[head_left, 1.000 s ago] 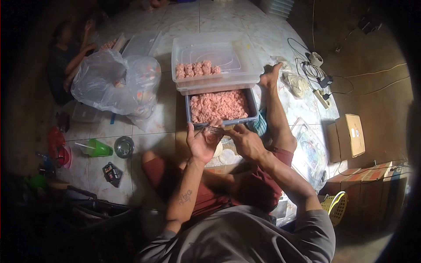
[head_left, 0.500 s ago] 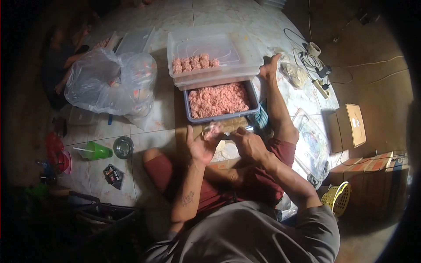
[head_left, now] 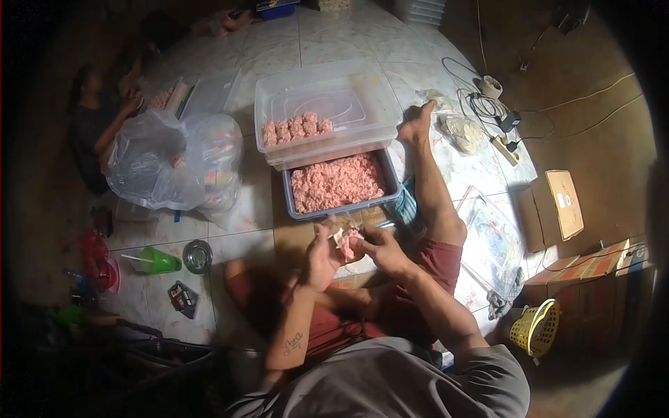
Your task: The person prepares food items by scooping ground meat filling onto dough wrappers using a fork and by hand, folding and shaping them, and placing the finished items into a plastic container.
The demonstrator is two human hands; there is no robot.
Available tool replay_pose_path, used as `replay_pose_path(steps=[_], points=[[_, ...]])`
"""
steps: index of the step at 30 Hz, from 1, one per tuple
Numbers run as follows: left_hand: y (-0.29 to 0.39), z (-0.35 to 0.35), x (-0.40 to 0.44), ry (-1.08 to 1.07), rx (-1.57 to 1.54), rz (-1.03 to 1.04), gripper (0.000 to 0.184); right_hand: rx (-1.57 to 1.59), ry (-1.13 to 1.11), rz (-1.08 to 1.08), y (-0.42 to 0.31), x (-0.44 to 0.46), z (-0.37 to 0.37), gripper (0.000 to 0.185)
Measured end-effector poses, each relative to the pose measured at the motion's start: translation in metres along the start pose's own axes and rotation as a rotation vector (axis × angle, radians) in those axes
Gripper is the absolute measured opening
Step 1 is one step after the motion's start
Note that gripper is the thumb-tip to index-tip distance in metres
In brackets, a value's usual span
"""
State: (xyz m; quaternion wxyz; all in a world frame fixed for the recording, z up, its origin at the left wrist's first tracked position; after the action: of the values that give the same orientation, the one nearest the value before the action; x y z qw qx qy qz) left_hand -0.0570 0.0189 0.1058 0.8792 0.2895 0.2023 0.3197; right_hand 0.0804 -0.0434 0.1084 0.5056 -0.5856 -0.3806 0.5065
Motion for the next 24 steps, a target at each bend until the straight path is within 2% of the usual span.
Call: replay_pose_path(steps=[1, 2, 3, 5, 6, 7, 8, 9, 10, 11, 12, 14, 15, 16, 17, 18, 19, 20, 21, 23, 24], points=[[0.015, 0.003, -0.006, -0.021, 0.023, -0.001, 0.066, 0.233, -0.090, 0.001, -0.009, -0.005, 0.007, 0.029], [0.029, -0.003, -0.006, 0.004, 0.162, -0.030, 0.063, 0.246, -0.131, -0.041, -0.031, -0.006, 0.009, 0.027], [0.030, -0.011, -0.004, -0.031, 0.349, -0.077, 0.050, 0.160, -0.197, -0.056, -0.048, -0.005, 0.009, 0.032], [0.018, -0.018, 0.008, -0.387, 1.285, 0.363, 0.042, 0.053, -0.273, -0.023, -0.062, 0.003, 0.015, 0.038], [0.019, -0.005, 0.002, -0.356, 1.442, 0.733, 0.029, 0.057, -0.274, -0.024, -0.063, 0.006, 0.018, 0.038], [0.015, -0.012, 0.002, -0.263, 1.205, 0.553, 0.022, -0.054, -0.148, -0.149, -0.069, 0.008, 0.015, 0.039], [0.022, -0.002, 0.000, -0.223, 1.419, 0.738, 0.019, -0.167, -0.022, -0.273, -0.075, 0.008, 0.012, 0.040], [0.027, 0.001, 0.001, -0.168, 1.435, 0.700, 0.016, 0.012, -0.034, -0.101, -0.072, 0.004, 0.009, 0.033], [0.032, 0.003, 0.003, -0.114, 1.449, 0.660, 0.014, -0.056, 0.068, -0.181, -0.063, 0.004, 0.000, 0.030], [0.042, 0.012, 0.001, 0.077, 1.179, 0.589, 0.022, -0.126, 0.167, -0.259, -0.045, 0.003, -0.008, 0.027], [0.045, 0.009, 0.001, 0.133, 1.232, 0.510, 0.025, -0.126, 0.161, -0.256, -0.021, 0.000, -0.009, 0.027], [0.043, -0.003, 0.005, 0.185, 1.284, 0.435, 0.028, 0.227, -0.018, -0.048, 0.029, -0.011, 0.001, 0.023], [0.041, -0.004, 0.005, 0.171, 1.453, 0.667, 0.031, 0.264, 0.004, 0.093, 0.016, -0.027, 0.011, 0.022], [0.036, -0.005, 0.004, 0.152, 1.611, 0.904, 0.034, 0.324, -0.001, 0.071, 0.032, -0.025, 0.014, 0.021], [0.033, -0.007, 0.006, 0.144, 1.608, 0.898, 0.034, 0.386, -0.002, 0.054, 0.034, -0.023, 0.019, 0.020], [0.028, -0.012, 0.007, 0.110, 1.455, 0.836, 0.039, 0.388, 0.008, 0.061, 0.036, -0.024, 0.017, 0.020], [0.023, -0.016, 0.008, 0.080, 1.304, 0.774, 0.045, 0.004, 0.043, -0.198, 0.023, -0.022, 0.011, 0.019], [0.018, -0.019, 0.014, 0.041, 1.283, 0.602, 0.056, -0.387, 0.072, -0.455, 0.002, -0.023, 0.013, 0.018], [0.019, -0.018, 0.013, 0.043, 1.281, 0.600, 0.056, -0.388, 0.070, -0.453, -0.003, -0.021, 0.008, 0.018], [0.025, -0.019, 0.012, 0.241, 1.303, 0.544, 0.044, -0.573, 0.204, -0.449, -0.015, -0.018, -0.008, 0.017], [0.029, -0.014, 0.008, 0.236, 1.133, 0.575, 0.046, -0.537, 0.289, -0.485, -0.020, -0.018, -0.013, 0.019]])
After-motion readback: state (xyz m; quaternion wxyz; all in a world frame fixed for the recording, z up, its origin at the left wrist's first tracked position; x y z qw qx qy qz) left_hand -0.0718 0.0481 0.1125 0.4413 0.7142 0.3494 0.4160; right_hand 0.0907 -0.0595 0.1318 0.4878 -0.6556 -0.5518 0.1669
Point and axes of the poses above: each hand's wrist, its own x-axis towards the middle knuckle, its own z-axis out of the palm, y = z × x, the point moved 5 cm from there along x, towards the middle knuckle, and after that the axes turned 1 degree about z, right-handed, at the moved point
